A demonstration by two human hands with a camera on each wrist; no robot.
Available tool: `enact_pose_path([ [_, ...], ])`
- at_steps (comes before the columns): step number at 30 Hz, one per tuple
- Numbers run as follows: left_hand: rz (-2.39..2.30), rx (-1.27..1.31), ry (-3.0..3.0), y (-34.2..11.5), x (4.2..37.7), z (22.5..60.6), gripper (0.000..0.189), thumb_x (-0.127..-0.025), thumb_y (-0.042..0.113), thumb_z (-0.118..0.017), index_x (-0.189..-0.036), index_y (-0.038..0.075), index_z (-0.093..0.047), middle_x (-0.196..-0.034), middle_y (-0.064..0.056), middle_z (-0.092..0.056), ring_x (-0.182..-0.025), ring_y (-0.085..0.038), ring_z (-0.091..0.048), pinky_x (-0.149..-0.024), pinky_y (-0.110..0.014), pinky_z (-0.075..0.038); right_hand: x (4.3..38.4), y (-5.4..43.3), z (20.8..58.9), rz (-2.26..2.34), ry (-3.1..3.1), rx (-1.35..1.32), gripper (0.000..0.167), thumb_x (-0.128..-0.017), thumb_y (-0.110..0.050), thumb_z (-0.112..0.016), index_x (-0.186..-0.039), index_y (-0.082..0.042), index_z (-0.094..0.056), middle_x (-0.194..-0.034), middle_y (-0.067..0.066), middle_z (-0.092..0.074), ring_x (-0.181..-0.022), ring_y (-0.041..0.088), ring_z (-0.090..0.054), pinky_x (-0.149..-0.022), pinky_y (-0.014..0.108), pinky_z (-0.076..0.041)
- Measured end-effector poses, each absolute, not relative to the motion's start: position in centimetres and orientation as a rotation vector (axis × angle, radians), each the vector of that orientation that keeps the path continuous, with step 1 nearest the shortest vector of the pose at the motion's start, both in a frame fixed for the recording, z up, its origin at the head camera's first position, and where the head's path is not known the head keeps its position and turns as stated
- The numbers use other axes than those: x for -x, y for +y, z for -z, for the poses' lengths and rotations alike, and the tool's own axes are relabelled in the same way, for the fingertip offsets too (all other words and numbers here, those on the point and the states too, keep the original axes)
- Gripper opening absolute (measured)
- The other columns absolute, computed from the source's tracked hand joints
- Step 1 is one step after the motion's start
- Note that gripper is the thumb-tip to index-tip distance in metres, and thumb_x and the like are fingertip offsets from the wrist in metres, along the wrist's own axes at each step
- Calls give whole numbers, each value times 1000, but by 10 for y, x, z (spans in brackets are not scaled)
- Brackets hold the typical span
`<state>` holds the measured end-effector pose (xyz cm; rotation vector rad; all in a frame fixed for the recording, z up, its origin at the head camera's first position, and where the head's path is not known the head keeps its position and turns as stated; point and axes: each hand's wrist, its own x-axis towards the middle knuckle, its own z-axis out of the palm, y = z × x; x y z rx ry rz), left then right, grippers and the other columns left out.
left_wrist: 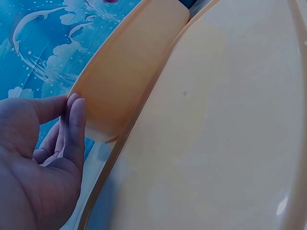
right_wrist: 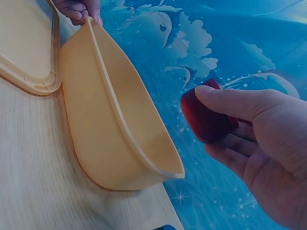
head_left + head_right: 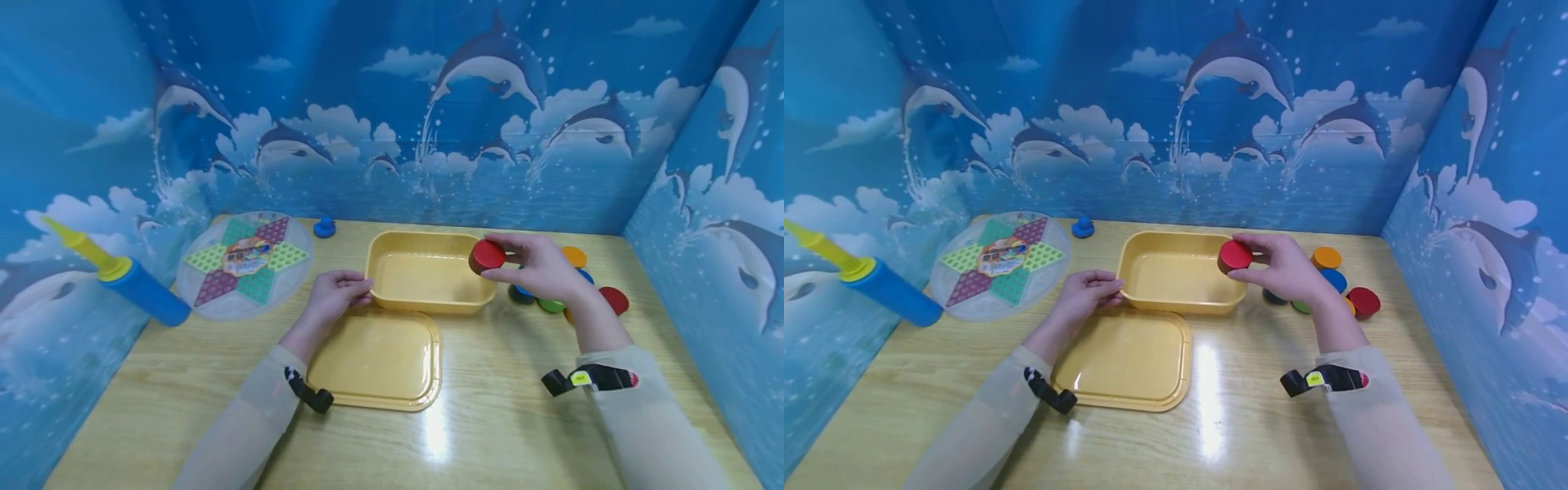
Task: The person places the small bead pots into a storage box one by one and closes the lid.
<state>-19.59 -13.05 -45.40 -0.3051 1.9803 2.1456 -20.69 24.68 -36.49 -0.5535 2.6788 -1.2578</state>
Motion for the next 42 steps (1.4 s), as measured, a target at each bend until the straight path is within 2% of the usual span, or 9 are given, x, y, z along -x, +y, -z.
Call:
enact_pose_path([
  [8, -2145, 314, 1978, -131, 197, 455, 23, -98, 1, -76, -118, -7, -68, -97, -18, -75, -82, -21, -75, -80, -34, -67, 218, 239, 366, 1265, 2625, 582, 72, -94, -23, -85, -156, -7, -52, -147, 15, -59, -128, 34, -62, -102, 45, -60],
  [16, -2144, 323, 1967, -130, 197, 457, 23, -98, 2, -76, -117, -6, -68, -97, -18, -75, -81, -21, -76, -79, -33, -67, 233, 226, 368, 1282, 2606, 586, 69, -93, -19, -86, -153, -4, -54, -145, 16, -61, -127, 34, -62, -103, 49, -59],
  [35, -2106, 346, 2000, -131, 198, 455, 23, -99, 4, -76, -118, -4, -68, -101, -19, -75, -84, -22, -75, -81, -33, -67, 263, 180, 381, 1300, 2496, 677, 72, -92, -23, -87, -153, -4, -54, -142, 16, -63, -126, 31, -63, -102, 47, -59],
  [42, -2107, 341, 1988, -131, 198, 455, 23, -99, 4, -76, -119, -5, -68, -101, -19, -75, -84, -22, -75, -81, -33, -67, 270, 165, 389, 1290, 2487, 716, 70, -91, -18, -88, -151, -1, -56, -141, 16, -64, -126, 31, -64, -102, 45, -59],
])
